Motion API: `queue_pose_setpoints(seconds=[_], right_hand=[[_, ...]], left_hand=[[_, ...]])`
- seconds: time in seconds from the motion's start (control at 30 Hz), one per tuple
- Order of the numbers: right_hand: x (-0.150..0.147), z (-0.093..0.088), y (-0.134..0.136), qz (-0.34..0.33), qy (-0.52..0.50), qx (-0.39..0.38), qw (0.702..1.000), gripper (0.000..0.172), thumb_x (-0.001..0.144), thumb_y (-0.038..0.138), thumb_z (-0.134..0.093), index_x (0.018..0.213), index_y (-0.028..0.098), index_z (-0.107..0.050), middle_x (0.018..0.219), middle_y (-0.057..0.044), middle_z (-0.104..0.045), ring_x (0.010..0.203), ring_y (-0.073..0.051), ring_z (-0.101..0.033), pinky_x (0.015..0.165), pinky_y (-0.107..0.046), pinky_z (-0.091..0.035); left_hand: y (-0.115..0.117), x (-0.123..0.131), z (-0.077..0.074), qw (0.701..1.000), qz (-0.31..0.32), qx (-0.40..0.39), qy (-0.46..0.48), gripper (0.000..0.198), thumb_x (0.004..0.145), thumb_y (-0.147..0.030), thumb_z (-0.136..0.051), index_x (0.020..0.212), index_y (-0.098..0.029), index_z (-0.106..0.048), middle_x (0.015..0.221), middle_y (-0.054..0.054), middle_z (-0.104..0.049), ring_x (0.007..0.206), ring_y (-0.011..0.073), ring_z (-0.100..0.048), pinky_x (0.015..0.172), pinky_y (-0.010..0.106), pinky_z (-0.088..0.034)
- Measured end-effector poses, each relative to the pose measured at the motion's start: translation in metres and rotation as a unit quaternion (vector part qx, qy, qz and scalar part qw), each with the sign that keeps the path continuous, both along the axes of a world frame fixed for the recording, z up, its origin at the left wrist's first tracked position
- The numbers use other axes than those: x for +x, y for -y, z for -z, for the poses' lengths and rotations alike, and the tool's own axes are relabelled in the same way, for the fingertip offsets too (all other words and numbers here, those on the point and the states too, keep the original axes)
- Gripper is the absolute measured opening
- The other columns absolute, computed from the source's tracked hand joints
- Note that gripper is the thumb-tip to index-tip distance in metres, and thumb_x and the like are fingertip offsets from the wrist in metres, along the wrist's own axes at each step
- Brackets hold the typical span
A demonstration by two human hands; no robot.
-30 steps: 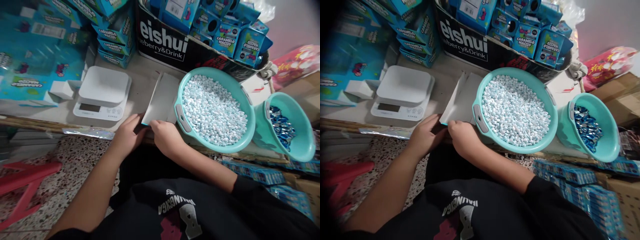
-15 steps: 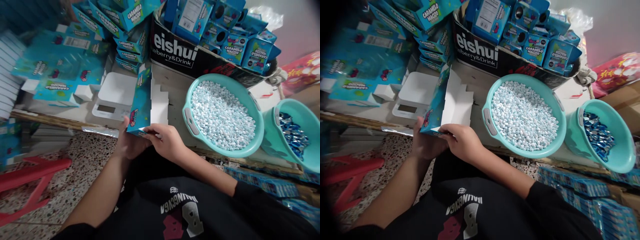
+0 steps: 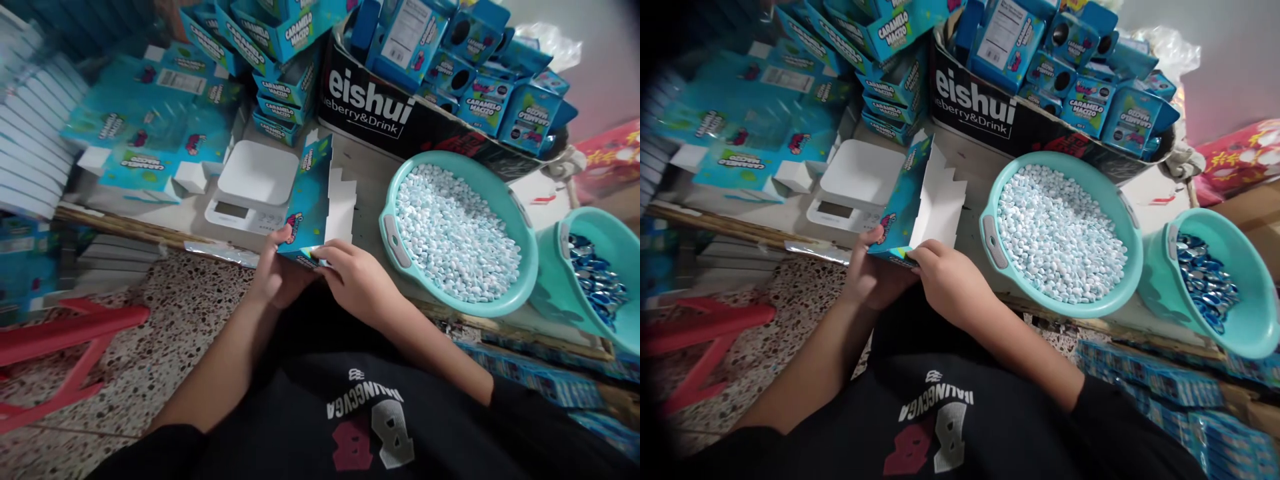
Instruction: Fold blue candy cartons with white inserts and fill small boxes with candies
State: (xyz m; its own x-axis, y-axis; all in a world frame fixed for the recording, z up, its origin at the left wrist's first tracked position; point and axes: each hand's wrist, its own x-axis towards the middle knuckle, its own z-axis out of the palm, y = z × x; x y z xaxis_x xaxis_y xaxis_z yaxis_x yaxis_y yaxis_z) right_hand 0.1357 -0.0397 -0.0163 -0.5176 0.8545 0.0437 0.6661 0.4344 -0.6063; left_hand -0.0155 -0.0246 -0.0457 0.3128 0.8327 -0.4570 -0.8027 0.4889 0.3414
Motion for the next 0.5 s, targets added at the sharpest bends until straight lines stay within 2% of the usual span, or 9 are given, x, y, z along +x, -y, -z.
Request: queue_pose_setpoints(seconds=[0.1,0.27,0.4,0.5], right_hand=[[0.006,0.006,0.006,-0.041,0.027,0.038,0.998,0.036,0.095,0.007,-0.047,0.129,0.010,-0.057,0.123,-0.015,-0.064,0.108,-0.022,-0.061,0.093,-0.035,-0.050],[0.008,0.016,0.008,-0.047,0.078,0.042,0.995,0.033,0.095,0.007,-0.046,0.125,0.009,-0.061,0.106,-0.012,-0.071,0.095,-0.022,-0.064,0.087,-0.035,-0.050],[0.007,0.018,0.005,-0.068,0.093,0.076,0.990,0.038,0.094,0.007,-0.049,0.131,0.006,-0.057,0.110,-0.014,-0.072,0.101,-0.025,-0.063,0.097,-0.040,-0.045],[0.005,0.015,0.004,-0.058,0.080,0.068,0.993,0.032,0.095,0.014,-0.055,0.126,0.009,-0.062,0.109,-0.013,-0.073,0.102,-0.024,-0.063,0.101,-0.041,-0.041]], left_hand=[[0.000,0.000,0.001,1.000,0.006,-0.015,-0.014,0.033,0.094,-0.035,-0.040,0.101,-0.018,-0.067,0.086,0.004,-0.074,0.069,0.0180,-0.068,0.062,0.030,-0.058],[-0.001,-0.002,0.007,0.998,0.050,-0.020,-0.043,0.027,0.089,-0.037,-0.051,0.102,-0.020,-0.067,0.087,0.006,-0.073,0.076,0.0224,-0.070,0.068,0.036,-0.060],[-0.002,-0.004,0.012,0.999,0.050,0.000,-0.012,0.033,0.089,-0.045,-0.051,0.105,-0.021,-0.066,0.094,0.007,-0.074,0.084,0.0264,-0.070,0.069,0.041,-0.060],[-0.002,-0.002,0.012,0.999,0.037,0.007,-0.008,0.032,0.089,-0.043,-0.052,0.104,-0.019,-0.066,0.096,0.008,-0.074,0.087,0.0270,-0.070,0.065,0.037,-0.059]])
